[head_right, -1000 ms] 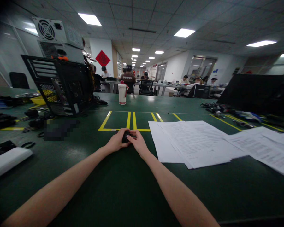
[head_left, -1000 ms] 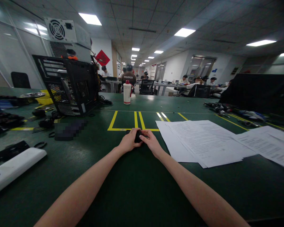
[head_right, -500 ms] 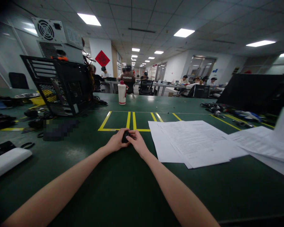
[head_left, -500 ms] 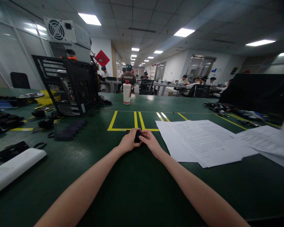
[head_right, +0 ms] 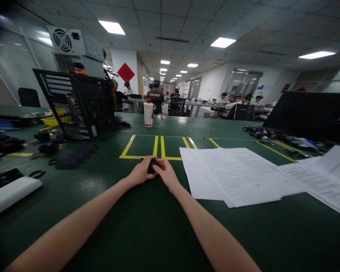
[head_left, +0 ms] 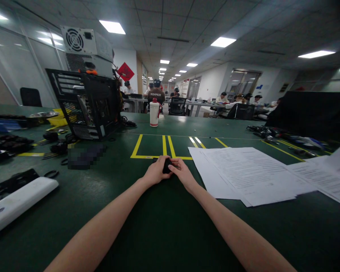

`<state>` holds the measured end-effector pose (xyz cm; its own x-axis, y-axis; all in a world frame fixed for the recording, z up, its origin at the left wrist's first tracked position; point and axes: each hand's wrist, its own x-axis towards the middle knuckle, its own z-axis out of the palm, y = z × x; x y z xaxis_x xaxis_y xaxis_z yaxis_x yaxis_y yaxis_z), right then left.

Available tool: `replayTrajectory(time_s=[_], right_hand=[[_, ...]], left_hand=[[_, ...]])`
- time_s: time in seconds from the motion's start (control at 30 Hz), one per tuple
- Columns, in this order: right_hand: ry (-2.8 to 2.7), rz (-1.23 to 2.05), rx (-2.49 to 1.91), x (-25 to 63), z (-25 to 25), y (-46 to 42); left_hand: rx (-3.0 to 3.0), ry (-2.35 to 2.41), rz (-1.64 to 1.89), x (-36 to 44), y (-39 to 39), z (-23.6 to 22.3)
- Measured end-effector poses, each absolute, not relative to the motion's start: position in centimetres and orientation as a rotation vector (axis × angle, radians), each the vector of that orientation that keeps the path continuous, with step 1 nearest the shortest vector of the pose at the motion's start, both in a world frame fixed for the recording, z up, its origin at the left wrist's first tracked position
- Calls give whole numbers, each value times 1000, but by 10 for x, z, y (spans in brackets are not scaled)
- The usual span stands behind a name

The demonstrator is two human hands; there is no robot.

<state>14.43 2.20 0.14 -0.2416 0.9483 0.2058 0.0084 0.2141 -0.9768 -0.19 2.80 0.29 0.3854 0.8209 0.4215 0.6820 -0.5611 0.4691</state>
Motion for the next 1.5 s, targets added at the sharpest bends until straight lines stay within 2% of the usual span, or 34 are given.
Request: replayTrajectory(time_s=[0.27,0.47,0.63,1.3,1.5], right_hand=[[-1506,1325,-889,148,8,17],[-1521,1218,-906,146,6,16],[-1514,1244,-997,146,6,18],[-1515,1251,-884,147,3,19],[-1529,1169,-919,146,4,17]], left_hand=[[2417,1367,891,-3,28,3],[2399,1409,866,-2,28,4],[2394,1398,885,-2,27,5],[2428,1383,898,-3,29,1],[2378,1389,899,-2,27,4]])
